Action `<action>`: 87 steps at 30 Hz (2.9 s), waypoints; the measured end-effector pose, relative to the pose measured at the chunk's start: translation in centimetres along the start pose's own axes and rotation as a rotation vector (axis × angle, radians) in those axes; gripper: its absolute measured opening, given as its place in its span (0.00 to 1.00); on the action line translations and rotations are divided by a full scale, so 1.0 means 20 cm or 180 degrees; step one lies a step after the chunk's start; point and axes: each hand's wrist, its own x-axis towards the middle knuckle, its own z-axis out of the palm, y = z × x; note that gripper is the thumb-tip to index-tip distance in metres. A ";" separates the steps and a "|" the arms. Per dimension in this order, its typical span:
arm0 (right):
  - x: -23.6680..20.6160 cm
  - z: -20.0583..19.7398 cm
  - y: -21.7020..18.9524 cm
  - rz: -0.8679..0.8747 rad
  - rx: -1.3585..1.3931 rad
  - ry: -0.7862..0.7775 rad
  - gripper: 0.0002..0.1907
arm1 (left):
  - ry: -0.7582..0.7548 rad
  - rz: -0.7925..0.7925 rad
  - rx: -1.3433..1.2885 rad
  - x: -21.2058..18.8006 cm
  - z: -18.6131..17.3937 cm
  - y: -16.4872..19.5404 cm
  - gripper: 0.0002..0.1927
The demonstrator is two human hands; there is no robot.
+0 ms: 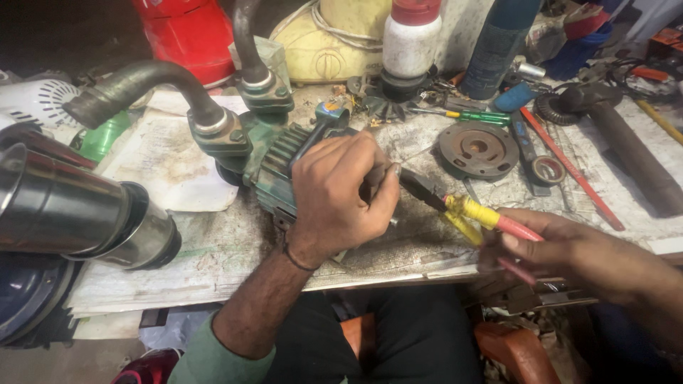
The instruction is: The person works on a green electric water pump motor at a cluttered workbench. They use pliers to grip and turn a part on the pump's shaft housing, reposition the pump, tap it with a hammer, and continue working on the fitting with pliers.
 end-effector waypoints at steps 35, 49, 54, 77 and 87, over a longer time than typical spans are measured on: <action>-0.39 0.36 -0.77 -0.1520 -0.3509 0.2607 0.12 | 0.0024 0.0062 0.0017 0.14 -0.62 0.02 0.13; -0.46 0.55 -0.91 -0.0860 -0.2097 0.1322 0.22 | 0.0075 0.0075 -0.0004 0.01 -0.97 0.06 0.13; -0.48 0.44 -1.00 0.0547 0.0561 -0.0076 0.18 | 0.0068 0.0041 -0.0024 0.04 -1.02 0.09 0.13; -0.64 0.56 -1.30 -0.0753 -0.0832 0.0864 0.25 | 0.0091 0.0056 -0.0008 0.16 -1.37 0.12 0.13; -0.75 0.62 -1.43 -0.1164 -0.3401 0.2517 0.10 | 0.0090 0.0025 0.0031 0.23 -1.42 0.13 0.13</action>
